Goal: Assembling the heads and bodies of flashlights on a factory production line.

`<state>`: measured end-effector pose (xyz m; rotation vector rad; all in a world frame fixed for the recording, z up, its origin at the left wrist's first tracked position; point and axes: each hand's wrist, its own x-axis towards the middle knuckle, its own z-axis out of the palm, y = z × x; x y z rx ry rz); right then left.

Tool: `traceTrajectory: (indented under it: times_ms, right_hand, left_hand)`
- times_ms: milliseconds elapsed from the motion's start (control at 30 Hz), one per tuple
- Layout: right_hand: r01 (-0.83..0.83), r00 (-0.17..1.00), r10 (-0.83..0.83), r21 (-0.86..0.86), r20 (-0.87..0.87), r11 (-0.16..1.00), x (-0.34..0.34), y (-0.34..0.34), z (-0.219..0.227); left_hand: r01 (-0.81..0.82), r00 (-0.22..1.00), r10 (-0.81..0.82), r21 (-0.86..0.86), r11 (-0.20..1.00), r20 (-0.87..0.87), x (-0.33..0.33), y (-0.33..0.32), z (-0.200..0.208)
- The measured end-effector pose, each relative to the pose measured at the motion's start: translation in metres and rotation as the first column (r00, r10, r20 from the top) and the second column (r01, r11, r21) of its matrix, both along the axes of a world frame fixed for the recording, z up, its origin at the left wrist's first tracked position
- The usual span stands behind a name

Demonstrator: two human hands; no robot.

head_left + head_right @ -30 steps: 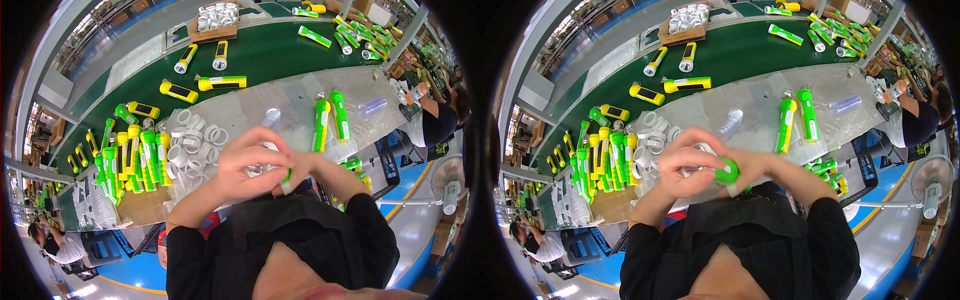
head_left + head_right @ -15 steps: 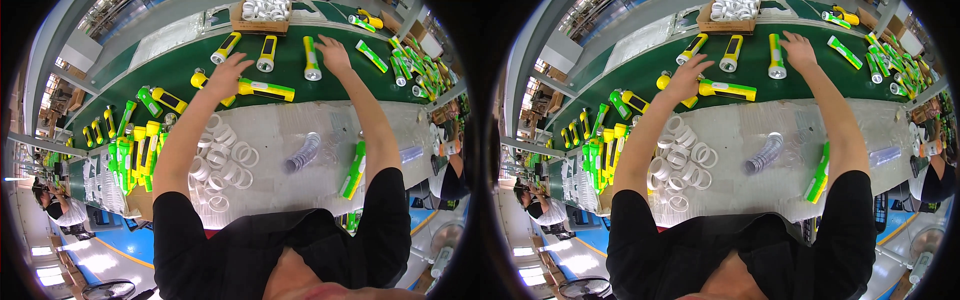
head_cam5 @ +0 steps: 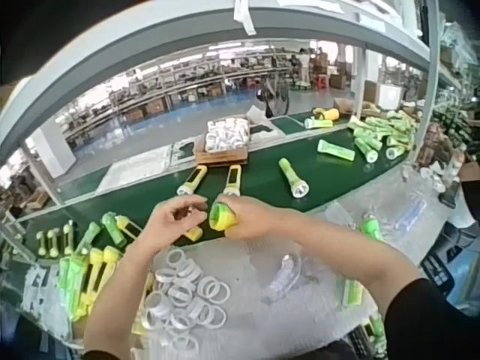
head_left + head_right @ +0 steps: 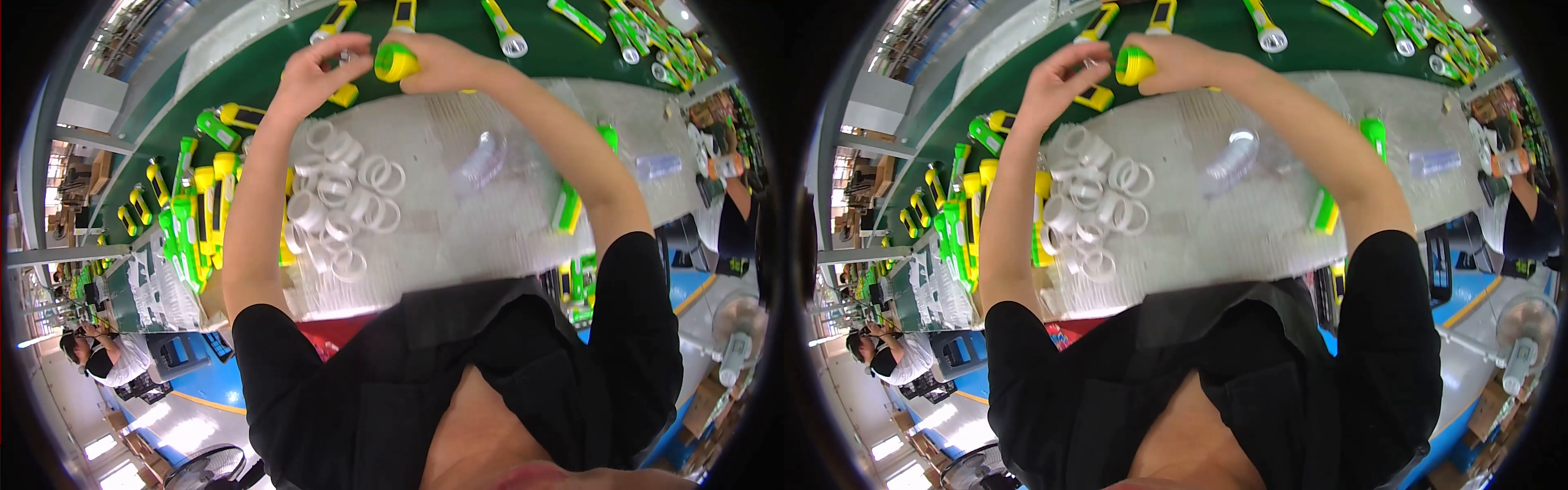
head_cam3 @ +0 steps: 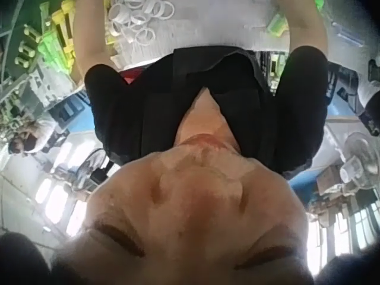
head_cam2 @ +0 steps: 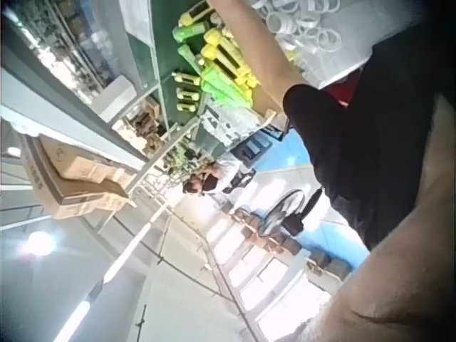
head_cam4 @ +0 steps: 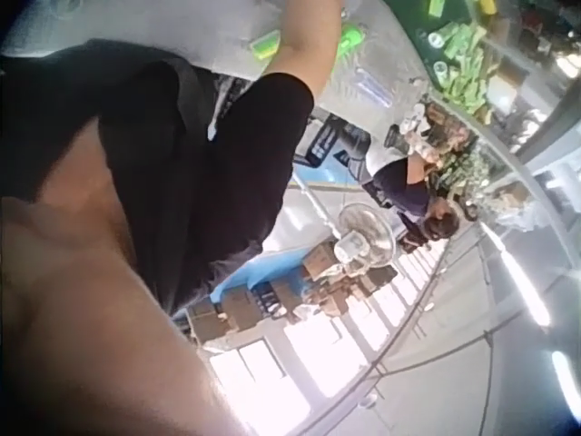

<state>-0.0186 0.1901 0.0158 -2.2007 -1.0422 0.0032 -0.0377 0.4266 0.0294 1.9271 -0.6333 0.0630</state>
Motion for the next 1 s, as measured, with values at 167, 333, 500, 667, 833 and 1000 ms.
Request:
traceTrajectory:
  times_ms: [167, 333, 500, 667, 833, 1000]
  right_hand:
    - [0.275, 0.861, -0.1, 0.291, -0.498, 0.916, -0.14, -0.024, 0.016]
    - [0.439, 0.687, 0.11, 0.532, -0.718, 0.724, -0.242, -0.025, -0.025]
    - [0.502, 0.667, 0.097, 0.542, -0.739, 0.674, -0.281, -0.032, -0.057]
    - [0.657, 0.454, 0.226, 0.495, -0.862, 0.568, -0.282, -0.054, -0.042]
    - [0.663, 0.479, 0.212, 0.509, -0.852, 0.549, -0.284, -0.059, -0.048]
    - [0.65, 0.496, 0.191, 0.508, -0.847, 0.565, -0.284, -0.059, -0.045]
  left_hand:
    - [0.044, 0.906, 0.01, -0.119, 0.992, 0.423, -0.106, -0.062, 0.015]
    - [0.174, 0.913, -0.109, -0.134, 0.976, 0.392, -0.18, -0.101, -0.034]
    - [0.199, 0.919, -0.144, -0.117, 0.973, 0.367, -0.221, -0.116, -0.068]
    - [-0.088, 0.945, 0.116, -0.105, 0.991, 0.306, -0.201, -0.116, -0.086]
    - [-0.346, 0.892, 0.225, 0.272, 0.898, 0.391, -0.183, -0.115, -0.112]
    - [-0.269, 0.919, 0.157, 0.286, 0.92, 0.362, -0.175, -0.105, -0.12]
